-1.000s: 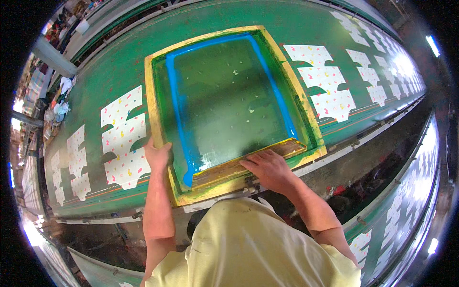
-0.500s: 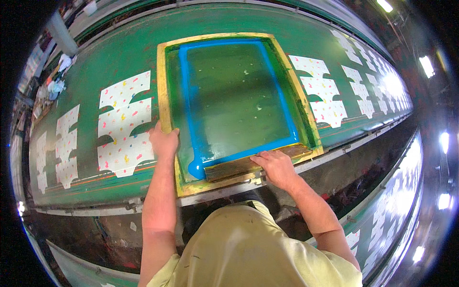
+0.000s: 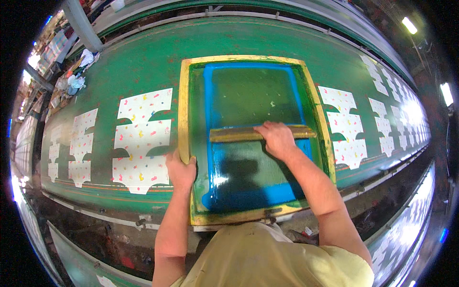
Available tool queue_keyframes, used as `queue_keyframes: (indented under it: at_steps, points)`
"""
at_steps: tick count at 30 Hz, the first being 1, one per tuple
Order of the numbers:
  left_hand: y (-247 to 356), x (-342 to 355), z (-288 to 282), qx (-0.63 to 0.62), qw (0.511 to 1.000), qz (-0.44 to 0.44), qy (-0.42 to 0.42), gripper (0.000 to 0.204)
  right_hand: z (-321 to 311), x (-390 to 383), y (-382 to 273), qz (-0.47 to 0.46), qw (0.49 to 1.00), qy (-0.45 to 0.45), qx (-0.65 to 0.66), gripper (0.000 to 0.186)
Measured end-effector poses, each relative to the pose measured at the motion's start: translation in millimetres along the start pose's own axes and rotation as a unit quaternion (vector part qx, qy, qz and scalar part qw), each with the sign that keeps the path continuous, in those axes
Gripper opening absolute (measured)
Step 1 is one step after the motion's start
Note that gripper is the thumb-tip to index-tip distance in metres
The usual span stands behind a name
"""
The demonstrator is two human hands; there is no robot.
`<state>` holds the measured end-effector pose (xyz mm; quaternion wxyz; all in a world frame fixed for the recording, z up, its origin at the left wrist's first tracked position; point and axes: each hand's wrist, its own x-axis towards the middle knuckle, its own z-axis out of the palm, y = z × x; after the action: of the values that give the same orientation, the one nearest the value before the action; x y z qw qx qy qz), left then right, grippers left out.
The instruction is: The person performs screen printing by repeatedly placing a screen frame over patterned paper sheets on a conveyor and pulling a squeegee across the screen to transfer ink. The person moves the frame along the conveyor to print successive sheets.
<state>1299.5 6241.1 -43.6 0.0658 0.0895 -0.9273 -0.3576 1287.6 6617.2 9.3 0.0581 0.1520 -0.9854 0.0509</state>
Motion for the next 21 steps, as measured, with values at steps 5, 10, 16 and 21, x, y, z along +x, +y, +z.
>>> queue_keyframes:
  at_steps: [5, 10, 16, 21]
  points:
    - [7, 1, 5, 0.026, 0.999, -0.009, 0.026, 0.047, 22, 116, 71, -0.010, 1.000, 0.013, -0.024, 0.050]
    - [11, 0, 9, 0.058, 0.998, 0.001, 0.039, 0.043, 34, 215, 126, -0.012, 0.999, 0.034, -0.039, 0.054]
    - [8, 0, 12, 0.100, 0.994, 0.014, 0.052, 0.043, 31, 282, 166, 0.009, 0.999, 0.008, -0.044, 0.052]
    - [9, -1, 14, 0.096, 0.993, 0.019, 0.061, 0.041, 32, 296, 180, -0.014, 1.000, 0.006, -0.026, 0.041]
